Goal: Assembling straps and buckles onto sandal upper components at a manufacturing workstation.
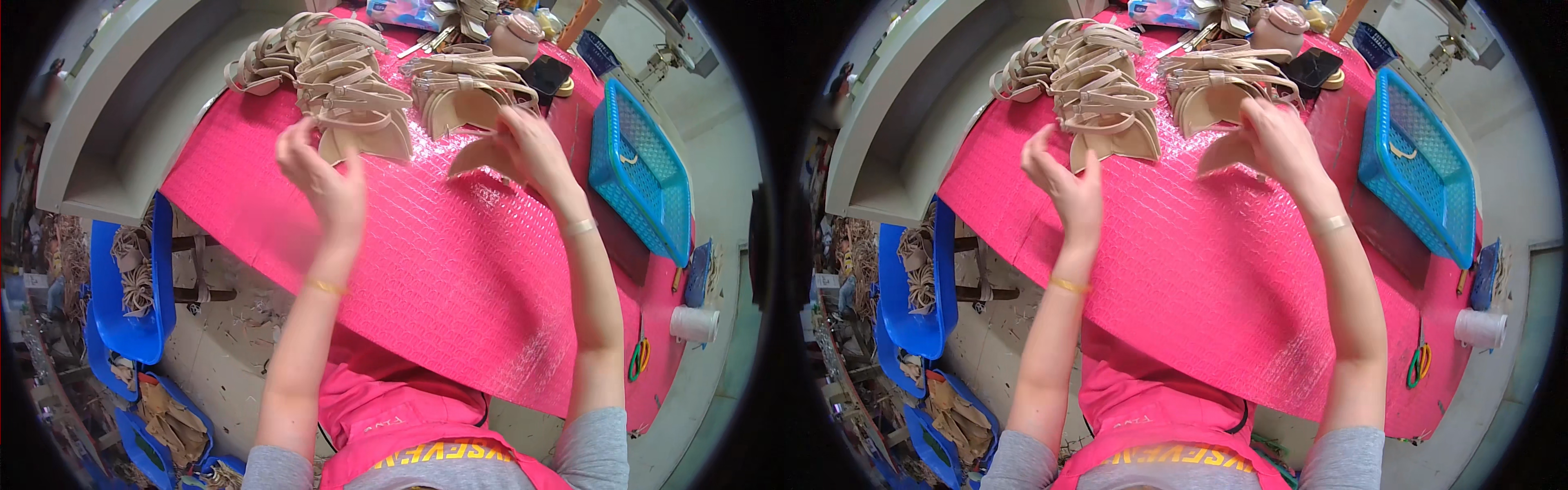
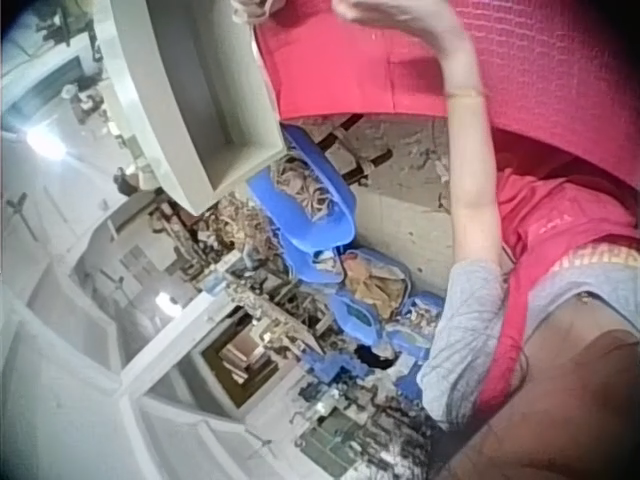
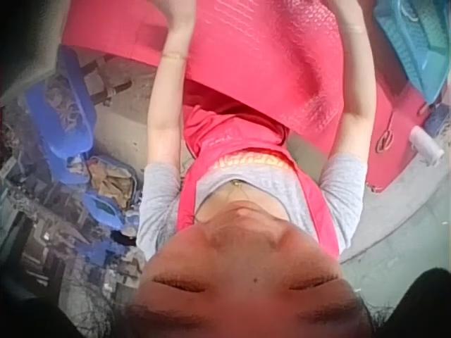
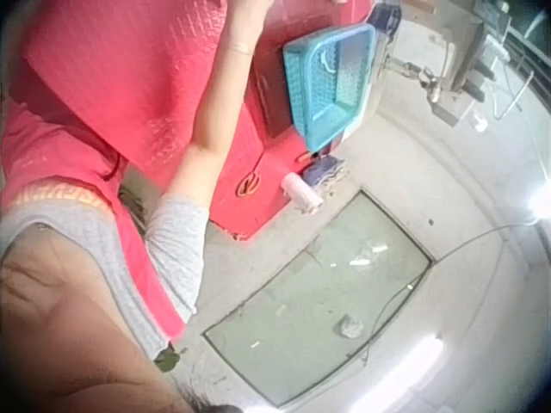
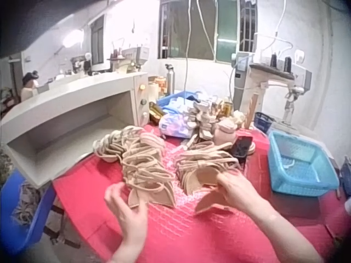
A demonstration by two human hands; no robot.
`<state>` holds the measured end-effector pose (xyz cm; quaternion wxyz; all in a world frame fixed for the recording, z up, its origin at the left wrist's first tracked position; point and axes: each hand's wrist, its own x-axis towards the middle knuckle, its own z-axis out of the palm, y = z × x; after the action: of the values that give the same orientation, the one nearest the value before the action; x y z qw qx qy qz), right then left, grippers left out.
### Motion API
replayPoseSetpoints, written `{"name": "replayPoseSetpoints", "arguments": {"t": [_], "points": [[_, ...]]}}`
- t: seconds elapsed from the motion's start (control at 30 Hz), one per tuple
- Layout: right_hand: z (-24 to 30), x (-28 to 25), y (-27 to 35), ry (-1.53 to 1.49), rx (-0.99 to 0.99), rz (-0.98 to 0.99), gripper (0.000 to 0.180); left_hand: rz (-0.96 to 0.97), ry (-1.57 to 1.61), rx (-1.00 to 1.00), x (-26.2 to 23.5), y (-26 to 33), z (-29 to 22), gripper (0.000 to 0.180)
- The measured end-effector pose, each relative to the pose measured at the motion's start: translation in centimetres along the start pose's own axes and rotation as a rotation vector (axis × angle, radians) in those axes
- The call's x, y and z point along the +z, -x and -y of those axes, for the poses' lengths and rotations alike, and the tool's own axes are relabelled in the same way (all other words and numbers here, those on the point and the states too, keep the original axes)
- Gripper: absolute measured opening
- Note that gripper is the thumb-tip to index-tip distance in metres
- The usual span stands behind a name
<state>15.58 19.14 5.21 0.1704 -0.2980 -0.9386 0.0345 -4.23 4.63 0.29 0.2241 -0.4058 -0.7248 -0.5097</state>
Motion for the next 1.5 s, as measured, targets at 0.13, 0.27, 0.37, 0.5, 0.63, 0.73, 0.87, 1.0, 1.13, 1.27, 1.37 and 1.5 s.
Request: {"name": "replayPoseSetpoints", "arguments": {"t": [0.13, 0.27, 0.37, 0.5, 0.63, 0.73, 0.87, 1.0, 1.13, 1.27, 1.37, 1.5], "points": [[6.5, -4.5, 4.1, -0.402, 0.069, 0.181, 0.012, 0.712, 0.885, -0.380, -2.4, 0.8, -4.2, 0.029], [8.8, -3.5, 7.9, -0.741, 0.380, 0.305, 0.012, 1.092, 1.014, -0.726, -3.7, 1.3, -4.2, 0.012], [8.5, -3.3, 12.6, -0.955, 0.539, 0.426, 0.022, 1.184, 0.753, -0.624, -5.6, 0.4, -1.2, 0.009], [9.1, -5.2, 18.8, -1.295, 0.830, 0.371, 0.029, 1.254, 0.666, -0.586, -7.0, -1.1, -0.1, 0.013], [9.5, -5.7, 22.1, -1.741, 0.574, 0.120, 0.029, 1.395, 0.922, -0.738, -6.7, -1.9, -0.3, 0.020], [10.1, -6.1, 20.5, -1.622, 0.363, 0.148, 0.028, 1.405, 0.926, -0.687, -6.4, -1.9, -0.3, 0.024], [10.3, -5.7, 17.3, -0.604, 0.211, 0.141, 0.026, 1.386, 0.901, -0.688, -6.6, -1.6, -1.3, 0.026], [11.5, -1.2, 13.8, -1.305, 0.461, -0.221, 0.022, 1.346, 0.864, -0.776, -6.3, -1.2, -2.7, 0.026], [11.0, 0.4, 12.1, -1.363, 0.627, -0.065, 0.020, 1.323, 0.920, -0.793, -5.5, -0.4, -2.7, 0.024], [11.5, 1.3, 11.1, -1.260, 0.667, 0.032, 0.019, 1.254, 0.888, -0.698, -4.7, 0.6, -2.0, 0.023], [11.2, 2.2, 11.0, -1.257, 0.674, 0.057, 0.017, 1.217, 0.835, -0.665, -4.3, 0.9, -2.2, 0.023], [11.6, 1.8, 10.2, -1.267, 0.748, 0.217, 0.018, 1.262, 0.962, -0.797, -4.6, 0.5, -1.9, 0.022]]}}
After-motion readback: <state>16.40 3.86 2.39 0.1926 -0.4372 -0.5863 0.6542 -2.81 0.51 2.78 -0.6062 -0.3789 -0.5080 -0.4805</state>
